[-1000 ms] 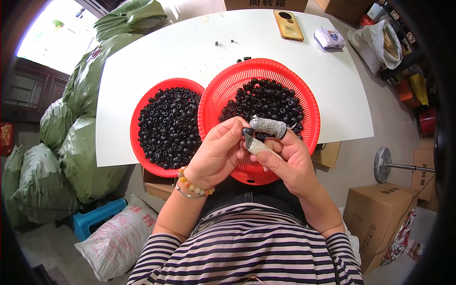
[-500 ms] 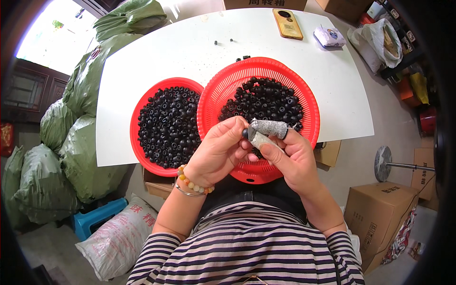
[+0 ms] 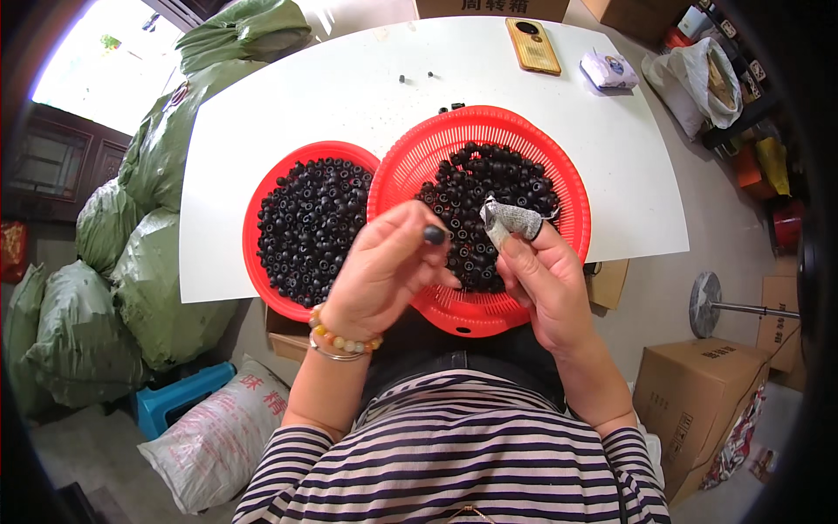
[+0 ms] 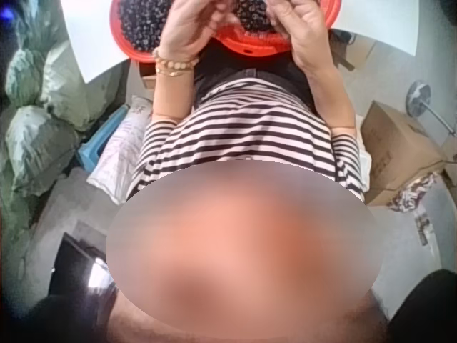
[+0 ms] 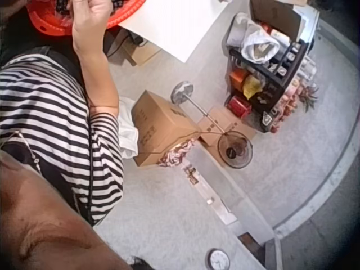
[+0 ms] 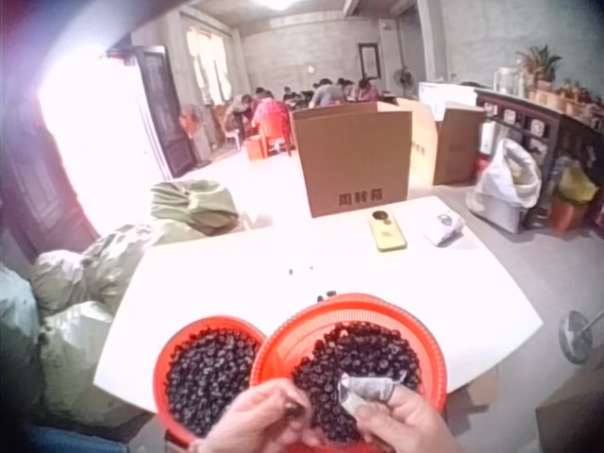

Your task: Sorting small black plastic or rubber industrial components from one container into another while wearing thumb guards.

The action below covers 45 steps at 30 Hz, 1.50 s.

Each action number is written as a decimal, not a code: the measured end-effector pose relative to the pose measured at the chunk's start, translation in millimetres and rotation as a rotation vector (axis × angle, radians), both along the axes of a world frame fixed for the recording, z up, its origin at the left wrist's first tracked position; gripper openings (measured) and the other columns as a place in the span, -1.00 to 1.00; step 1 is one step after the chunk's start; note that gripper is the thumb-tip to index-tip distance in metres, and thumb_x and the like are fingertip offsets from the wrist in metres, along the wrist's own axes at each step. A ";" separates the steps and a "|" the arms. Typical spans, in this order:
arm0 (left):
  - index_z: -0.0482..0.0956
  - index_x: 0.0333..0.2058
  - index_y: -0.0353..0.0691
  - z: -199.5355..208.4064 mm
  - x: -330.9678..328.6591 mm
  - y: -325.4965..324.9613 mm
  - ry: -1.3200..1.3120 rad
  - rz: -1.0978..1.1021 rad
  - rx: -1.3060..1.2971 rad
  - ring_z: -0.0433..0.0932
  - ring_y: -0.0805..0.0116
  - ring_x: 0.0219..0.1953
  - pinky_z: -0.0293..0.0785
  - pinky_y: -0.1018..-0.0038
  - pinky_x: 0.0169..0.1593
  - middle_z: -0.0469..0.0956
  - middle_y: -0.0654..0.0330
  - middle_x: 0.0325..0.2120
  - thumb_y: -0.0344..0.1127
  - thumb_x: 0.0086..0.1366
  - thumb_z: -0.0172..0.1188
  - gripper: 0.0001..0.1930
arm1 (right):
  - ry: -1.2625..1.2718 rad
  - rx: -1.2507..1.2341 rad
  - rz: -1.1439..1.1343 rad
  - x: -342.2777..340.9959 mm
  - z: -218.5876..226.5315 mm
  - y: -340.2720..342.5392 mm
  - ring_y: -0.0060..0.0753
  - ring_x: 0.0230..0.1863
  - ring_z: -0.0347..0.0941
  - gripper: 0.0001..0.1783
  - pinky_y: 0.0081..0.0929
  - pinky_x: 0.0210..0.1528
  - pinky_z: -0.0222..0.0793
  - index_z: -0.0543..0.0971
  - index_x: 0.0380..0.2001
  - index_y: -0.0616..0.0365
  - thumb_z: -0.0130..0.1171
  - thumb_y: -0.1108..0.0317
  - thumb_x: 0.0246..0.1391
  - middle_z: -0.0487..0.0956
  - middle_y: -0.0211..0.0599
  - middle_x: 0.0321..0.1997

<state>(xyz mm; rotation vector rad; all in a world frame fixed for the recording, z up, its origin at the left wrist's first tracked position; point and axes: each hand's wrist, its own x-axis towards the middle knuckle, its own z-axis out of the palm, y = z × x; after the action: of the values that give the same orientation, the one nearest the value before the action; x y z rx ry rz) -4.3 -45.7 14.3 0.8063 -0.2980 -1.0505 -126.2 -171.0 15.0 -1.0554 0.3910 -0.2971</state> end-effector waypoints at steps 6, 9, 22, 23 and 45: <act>0.46 -0.48 -0.29 2.0 35.8 46.9 -0.608 0.376 0.386 0.40 0.64 -0.53 0.38 0.72 -0.46 0.44 0.31 -0.58 -0.33 0.21 0.01 -0.83 | 0.010 -0.007 0.019 -0.7 -3.1 -3.7 -0.85 -0.62 0.13 -0.71 -0.88 -0.71 -0.08 0.38 -0.11 0.16 -0.05 0.32 0.09 0.32 -0.57 -0.58; 0.47 -0.52 -0.32 -3.9 55.0 69.8 -0.888 0.354 0.709 0.38 0.59 -0.53 0.29 0.65 -0.43 0.46 0.31 -0.58 -0.37 0.11 0.12 -0.87 | 0.021 0.047 0.030 -0.4 1.0 -3.6 -0.83 -0.57 0.17 -0.76 -0.86 -0.60 -0.01 0.41 -0.19 0.15 0.00 0.32 0.07 0.32 -0.61 -0.58; 0.48 -0.55 -0.25 5.4 21.8 -4.2 -1.829 -0.108 0.485 0.38 0.19 -0.37 0.28 0.36 -0.17 0.42 0.19 -0.56 -0.48 -0.18 0.19 -0.86 | 0.029 0.037 0.044 -1.6 -5.3 -5.3 -0.84 -0.61 0.15 -0.72 -0.87 -0.70 -0.05 0.37 -0.11 0.17 -0.06 0.37 0.09 0.33 -0.55 -0.55; 0.47 -0.55 -0.23 4.3 20.8 -9.1 -1.896 -0.213 0.591 0.39 0.20 -0.33 0.27 0.33 -0.14 0.40 0.18 -0.56 -0.45 -0.19 0.19 -0.87 | 0.026 0.048 0.033 -1.9 -5.7 -4.7 -0.84 -0.61 0.16 -0.72 -0.87 -0.70 -0.04 0.37 -0.11 0.18 -0.06 0.37 0.09 0.33 -0.55 -0.54; 0.39 -0.42 -0.30 15.6 23.9 -21.9 -1.445 -0.359 0.396 0.48 0.29 -0.50 0.39 0.45 -0.42 0.47 0.09 -0.54 -0.42 0.03 0.10 -0.87 | 0.009 0.061 0.034 -2.1 -0.9 -4.8 -0.85 -0.60 0.16 -0.77 -0.88 -0.67 -0.04 0.41 -0.20 0.15 -0.01 0.32 0.08 0.34 -0.57 -0.58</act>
<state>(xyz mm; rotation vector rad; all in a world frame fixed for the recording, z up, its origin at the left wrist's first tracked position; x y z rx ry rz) 19.6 -67.7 29.9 1.8425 -1.5242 -0.6723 -128.3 -175.8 14.1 -1.0030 0.3876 -0.2483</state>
